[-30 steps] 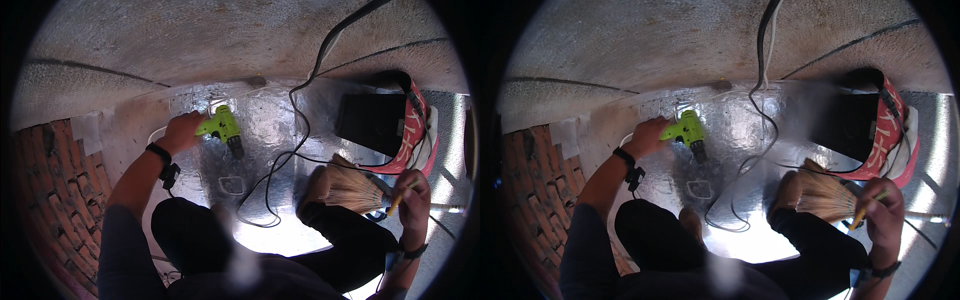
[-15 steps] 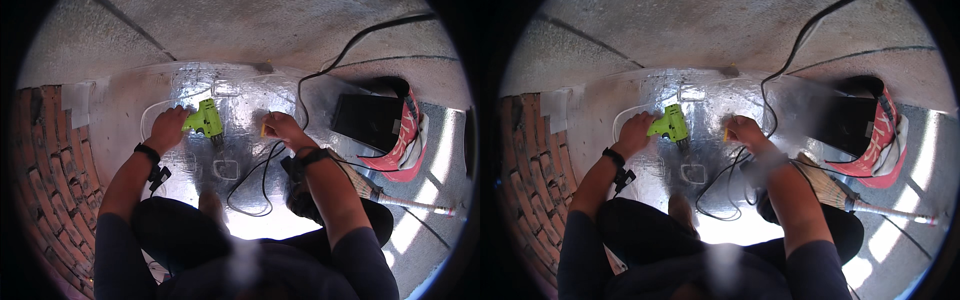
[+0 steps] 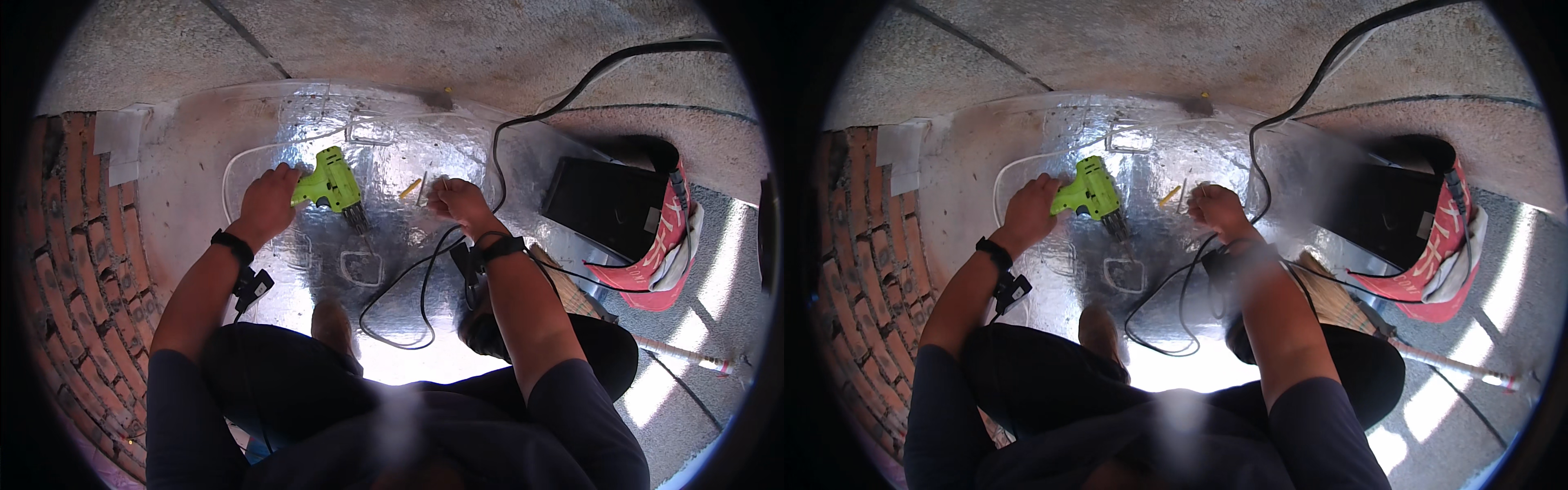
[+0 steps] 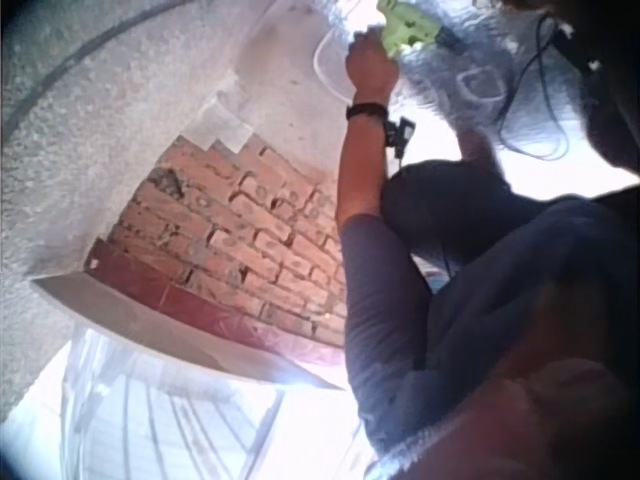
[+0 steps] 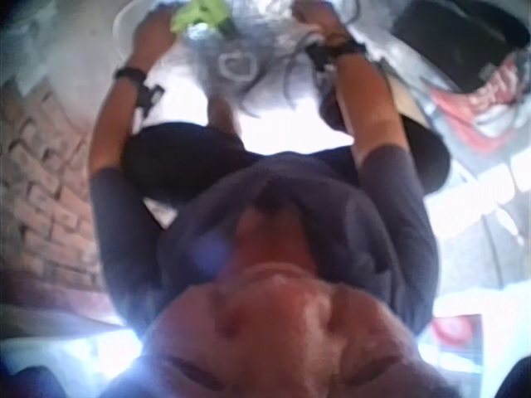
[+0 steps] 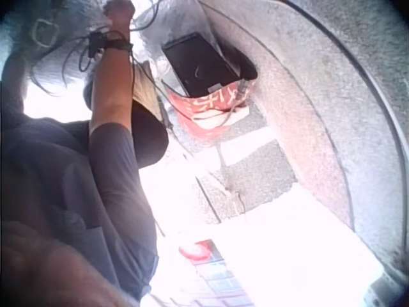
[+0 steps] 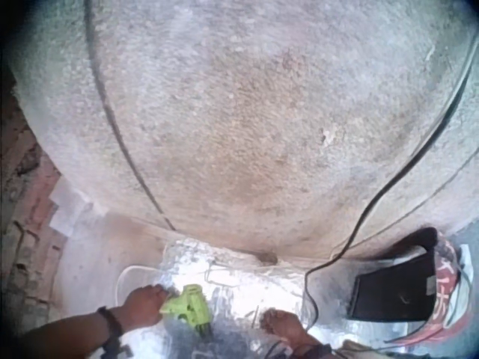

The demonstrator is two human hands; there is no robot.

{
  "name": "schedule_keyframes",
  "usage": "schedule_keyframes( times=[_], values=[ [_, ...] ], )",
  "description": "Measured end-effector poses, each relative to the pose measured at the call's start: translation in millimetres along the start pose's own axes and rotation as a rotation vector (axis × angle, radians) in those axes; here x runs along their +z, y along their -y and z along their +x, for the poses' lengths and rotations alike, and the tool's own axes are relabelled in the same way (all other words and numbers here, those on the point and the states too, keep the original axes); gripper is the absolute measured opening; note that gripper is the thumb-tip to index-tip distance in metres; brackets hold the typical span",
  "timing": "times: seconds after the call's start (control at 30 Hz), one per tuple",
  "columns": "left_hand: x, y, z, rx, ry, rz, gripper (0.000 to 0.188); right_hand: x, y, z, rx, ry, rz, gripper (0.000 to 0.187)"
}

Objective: The person selects yellow plastic wall anchors from a drawer, walks outside, and returns to a room with a brick wall. They use a power drill to create holes in the wall and then insert the anchors using a screwdriver.

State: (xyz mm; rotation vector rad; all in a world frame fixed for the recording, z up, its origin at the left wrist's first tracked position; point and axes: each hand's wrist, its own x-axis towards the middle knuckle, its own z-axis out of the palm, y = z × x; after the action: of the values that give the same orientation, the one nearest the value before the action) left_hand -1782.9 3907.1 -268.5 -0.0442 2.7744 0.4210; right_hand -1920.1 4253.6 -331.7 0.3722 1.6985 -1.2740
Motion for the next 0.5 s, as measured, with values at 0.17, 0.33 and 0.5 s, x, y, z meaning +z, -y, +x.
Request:
schedule_keyframes(
  times=[0.17, 0.33, 0.5],
  values=[
    [4.5, -0.5, 1.2, -0.009, 0.002, 0.011, 0.04, -6.7, 1.4, 0.6, -0.022, -0.057, -0.006, 0.023],
    [0.8, -2.7, -4.2, -0.047, 0.018, -0.001, 0.041, 20.8, 44.9, -19.1, 0.118, -0.153, 0.233, 0.026],
    [2.3, -4.7, -2.4, -0.058, 0.031, -0.027, 0.045, 16.2, 70.4, 4.2, 0.004, -0.12, 0.237, 0.027]
  ],
)
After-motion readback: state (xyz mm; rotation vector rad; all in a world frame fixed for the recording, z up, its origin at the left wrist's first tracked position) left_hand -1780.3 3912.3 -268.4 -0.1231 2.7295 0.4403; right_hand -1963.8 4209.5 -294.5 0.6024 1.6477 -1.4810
